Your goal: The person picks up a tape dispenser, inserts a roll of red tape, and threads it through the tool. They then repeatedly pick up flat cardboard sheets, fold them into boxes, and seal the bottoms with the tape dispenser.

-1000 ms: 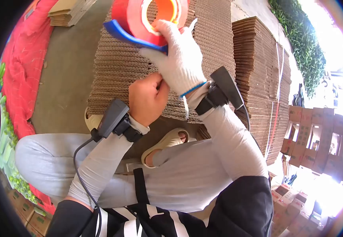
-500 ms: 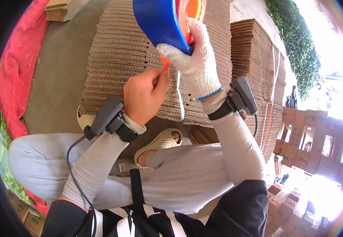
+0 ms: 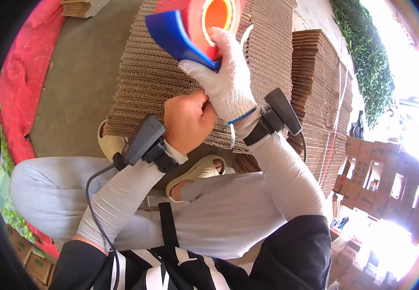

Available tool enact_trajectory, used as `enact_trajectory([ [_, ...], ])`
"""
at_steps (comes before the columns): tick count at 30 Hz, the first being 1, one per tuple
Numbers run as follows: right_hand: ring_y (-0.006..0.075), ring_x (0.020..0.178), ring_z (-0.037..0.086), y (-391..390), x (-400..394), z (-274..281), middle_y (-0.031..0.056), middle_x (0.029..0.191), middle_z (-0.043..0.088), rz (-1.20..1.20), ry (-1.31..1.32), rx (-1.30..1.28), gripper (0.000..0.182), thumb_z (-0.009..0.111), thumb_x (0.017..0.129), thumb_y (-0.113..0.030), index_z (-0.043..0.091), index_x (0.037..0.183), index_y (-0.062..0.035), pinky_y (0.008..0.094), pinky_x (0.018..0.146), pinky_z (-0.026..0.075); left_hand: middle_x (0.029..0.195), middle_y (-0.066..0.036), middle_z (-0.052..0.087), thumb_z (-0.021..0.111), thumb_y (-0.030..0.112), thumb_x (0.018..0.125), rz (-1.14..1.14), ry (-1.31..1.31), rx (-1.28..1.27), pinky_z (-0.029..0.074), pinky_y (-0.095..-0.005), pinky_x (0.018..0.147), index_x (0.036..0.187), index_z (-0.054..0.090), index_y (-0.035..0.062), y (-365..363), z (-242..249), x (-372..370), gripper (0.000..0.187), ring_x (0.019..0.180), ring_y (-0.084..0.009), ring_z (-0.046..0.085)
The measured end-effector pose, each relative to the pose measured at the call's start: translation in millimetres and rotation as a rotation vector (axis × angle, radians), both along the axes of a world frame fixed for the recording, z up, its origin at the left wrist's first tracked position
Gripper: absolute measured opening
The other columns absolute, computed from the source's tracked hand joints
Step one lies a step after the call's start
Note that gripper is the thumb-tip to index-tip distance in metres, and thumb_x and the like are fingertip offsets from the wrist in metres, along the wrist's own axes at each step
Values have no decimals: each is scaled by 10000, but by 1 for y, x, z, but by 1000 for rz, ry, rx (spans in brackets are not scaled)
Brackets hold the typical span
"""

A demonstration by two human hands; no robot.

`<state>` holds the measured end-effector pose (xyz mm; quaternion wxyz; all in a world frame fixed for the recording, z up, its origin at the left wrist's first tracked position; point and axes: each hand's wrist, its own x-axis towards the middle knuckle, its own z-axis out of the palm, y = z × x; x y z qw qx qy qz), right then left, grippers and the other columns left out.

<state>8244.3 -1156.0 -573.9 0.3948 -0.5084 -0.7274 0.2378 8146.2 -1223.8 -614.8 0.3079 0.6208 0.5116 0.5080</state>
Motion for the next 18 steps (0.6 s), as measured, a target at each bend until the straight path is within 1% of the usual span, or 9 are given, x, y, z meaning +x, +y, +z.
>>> enact_trajectory([
  [3, 141, 951, 563, 8, -2, 3, 65, 1087, 577, 66, 126, -161, 688, 874, 790, -192, 485, 1318, 14, 303, 829, 521, 651, -184, 625, 667, 159, 914, 11, -27, 3, 463, -423, 517, 822, 696, 33, 0, -1, -1, 160, 572, -366, 633],
  [6, 137, 936, 565, 7, 0, 10, 52, 1073, 573, -62, 274, -18, 645, 862, 807, -184, 494, 1306, -5, 301, 817, 521, 626, -170, 612, 665, 174, 927, 10, -88, -54, 443, -396, 501, 819, 695, 19, 2, 3, 0, 191, 531, -334, 615],
  [7, 128, 927, 560, 3, 2, 20, 42, 1062, 567, -58, 347, -24, 582, 830, 847, -177, 495, 1300, -33, 295, 818, 516, 615, -163, 606, 664, 180, 933, -12, -114, -97, 433, -386, 495, 820, 695, 15, 1, 6, -4, 203, 513, -317, 604],
  [8, 115, 929, 562, -5, 4, 32, 36, 1068, 570, -73, 421, -91, 512, 796, 882, -155, 493, 1283, -56, 296, 824, 516, 605, -156, 600, 664, 187, 938, -28, -139, -137, 424, -376, 489, 820, 695, 10, 2, 8, -6, 214, 495, -300, 594],
  [9, 113, 929, 568, -1, 11, 33, 37, 1073, 573, -61, 427, -76, 504, 790, 886, -146, 492, 1282, -57, 292, 821, 523, 581, -137, 584, 664, 199, 950, -20, -136, -144, 397, -354, 474, 826, 702, 6, 3, 10, -5, 232, 459, -249, 554],
  [11, 110, 921, 584, -3, 25, 31, 34, 1068, 580, -91, 403, -72, 504, 791, 885, -135, 490, 1283, -60, 285, 819, 538, 580, -137, 585, 660, 192, 953, -22, -126, -147, 394, -354, 471, 831, 704, 7, 2, 9, -3, 227, 454, -242, 547],
  [15, 100, 922, 569, -9, 21, 26, 19, 1047, 569, -46, 385, -139, 538, 811, 867, -142, 485, 1287, -56, 280, 823, 524, 576, -133, 578, 656, 178, 956, -33, -114, -134, 386, -347, 463, 823, 700, 8, 2, 7, -3, 221, 444, -226, 530],
  [16, 103, 907, 568, -9, 22, 18, 24, 1055, 570, -47, 336, -146, 572, 828, 851, -150, 486, 1296, -43, 272, 810, 525, 583, -140, 583, 662, 168, 945, -29, -111, -119, 395, -354, 467, 818, 696, 9, 3, 6, -2, 206, 453, -244, 542],
  [18, 111, 937, 560, 0, 18, 9, 25, 1052, 562, 2, 299, -87, 604, 852, 827, -157, 491, 1295, -30, 266, 808, 516, 598, -153, 591, 673, 146, 922, -5, -106, -92, 412, -367, 474, 810, 689, 11, 3, 5, -1, 177, 470, -281, 566],
])
